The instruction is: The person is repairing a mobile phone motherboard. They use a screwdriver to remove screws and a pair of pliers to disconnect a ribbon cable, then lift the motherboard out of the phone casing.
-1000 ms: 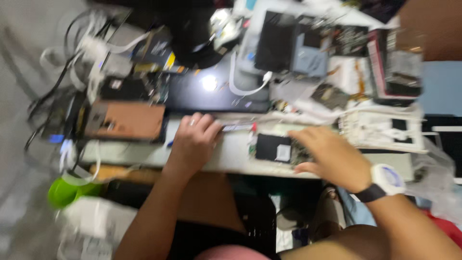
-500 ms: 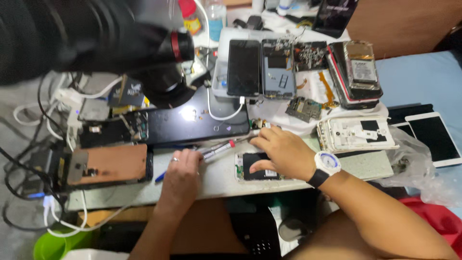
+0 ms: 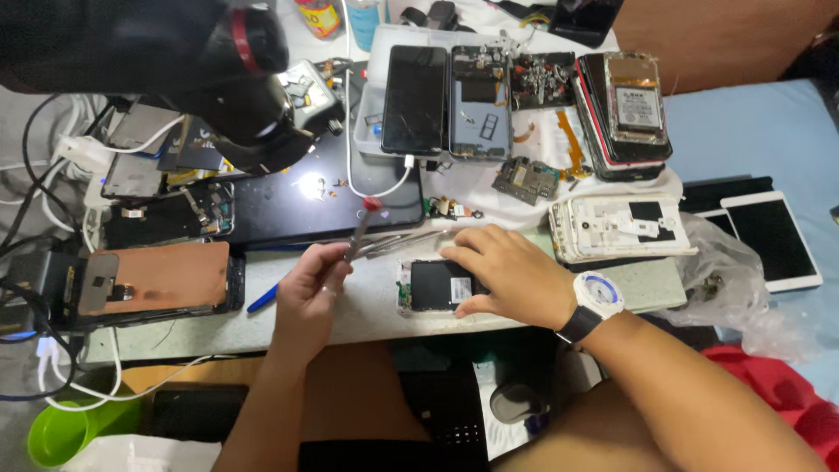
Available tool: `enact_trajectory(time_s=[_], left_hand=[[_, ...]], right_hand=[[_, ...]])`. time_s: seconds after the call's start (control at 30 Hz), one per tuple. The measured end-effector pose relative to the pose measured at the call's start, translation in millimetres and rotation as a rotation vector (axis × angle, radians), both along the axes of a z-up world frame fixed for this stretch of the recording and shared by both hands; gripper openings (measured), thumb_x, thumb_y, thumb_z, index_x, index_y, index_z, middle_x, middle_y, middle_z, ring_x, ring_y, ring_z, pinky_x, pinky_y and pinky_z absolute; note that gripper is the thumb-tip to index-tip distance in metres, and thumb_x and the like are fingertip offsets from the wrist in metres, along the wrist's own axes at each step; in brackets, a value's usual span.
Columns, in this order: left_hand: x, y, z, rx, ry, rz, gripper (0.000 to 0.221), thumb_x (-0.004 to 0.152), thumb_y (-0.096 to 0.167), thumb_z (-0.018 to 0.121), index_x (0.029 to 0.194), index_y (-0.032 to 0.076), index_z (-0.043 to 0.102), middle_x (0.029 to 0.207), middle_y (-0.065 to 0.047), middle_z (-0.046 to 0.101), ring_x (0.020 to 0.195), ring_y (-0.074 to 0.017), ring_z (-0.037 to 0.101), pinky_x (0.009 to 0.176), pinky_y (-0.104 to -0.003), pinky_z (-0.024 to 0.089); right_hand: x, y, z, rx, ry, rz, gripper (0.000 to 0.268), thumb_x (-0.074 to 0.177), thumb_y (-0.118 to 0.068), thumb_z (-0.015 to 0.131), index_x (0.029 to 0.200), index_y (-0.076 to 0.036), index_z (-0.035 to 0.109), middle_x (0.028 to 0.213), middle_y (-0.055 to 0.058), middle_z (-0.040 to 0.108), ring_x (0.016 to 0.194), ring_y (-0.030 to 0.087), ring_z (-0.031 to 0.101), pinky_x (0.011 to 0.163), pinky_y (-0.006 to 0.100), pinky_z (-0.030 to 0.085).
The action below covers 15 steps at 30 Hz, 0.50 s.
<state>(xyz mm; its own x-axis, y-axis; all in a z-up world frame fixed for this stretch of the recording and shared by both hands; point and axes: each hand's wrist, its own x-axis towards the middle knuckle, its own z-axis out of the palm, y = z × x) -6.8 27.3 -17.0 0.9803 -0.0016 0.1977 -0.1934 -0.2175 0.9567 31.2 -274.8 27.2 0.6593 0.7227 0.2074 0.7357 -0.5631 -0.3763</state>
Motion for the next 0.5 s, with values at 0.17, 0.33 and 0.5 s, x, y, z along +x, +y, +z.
enact_trajectory(time_s=[0.17,0.33,0.5], left_hand=[[11,-17,-37,-0.383,0.028,-0.033,0.023,0.106,0.005,0.058,0.128,0.0,0.06,0.103,-0.004,0.065,0.091,-0.0093,0.059,0.082,-0.026,0.051],[12,-18,-39,-0.484,-0.092,-0.07,0.032,0.105,0.0,0.055,0.136,0.002,0.051,0.11,-0.006,0.063,0.1,-0.0138,0.064,0.089,-0.034,0.058],[7,-23,-27,-0.501,-0.122,-0.124,0.047,0.1,-0.006,0.061,0.142,0.006,0.042,0.108,-0.01,0.064,0.101,-0.0169,0.065,0.091,-0.037,0.06]], right_hand=[[-9,-4,1,-0.084,0.023,-0.062,0.074,0.065,-0.039,0.088,0.127,-0.01,0.062,0.118,0.014,0.059,0.112,0.035,0.056,0.095,0.045,0.047],[-10,7,1,-0.047,0.009,-0.095,0.07,0.068,-0.037,0.087,0.128,-0.01,0.063,0.114,0.012,0.06,0.107,0.034,0.056,0.092,0.045,0.048],[-9,10,2,-0.01,-0.034,-0.082,0.076,0.069,-0.043,0.086,0.132,-0.01,0.062,0.117,0.013,0.061,0.11,0.034,0.056,0.094,0.046,0.047]])
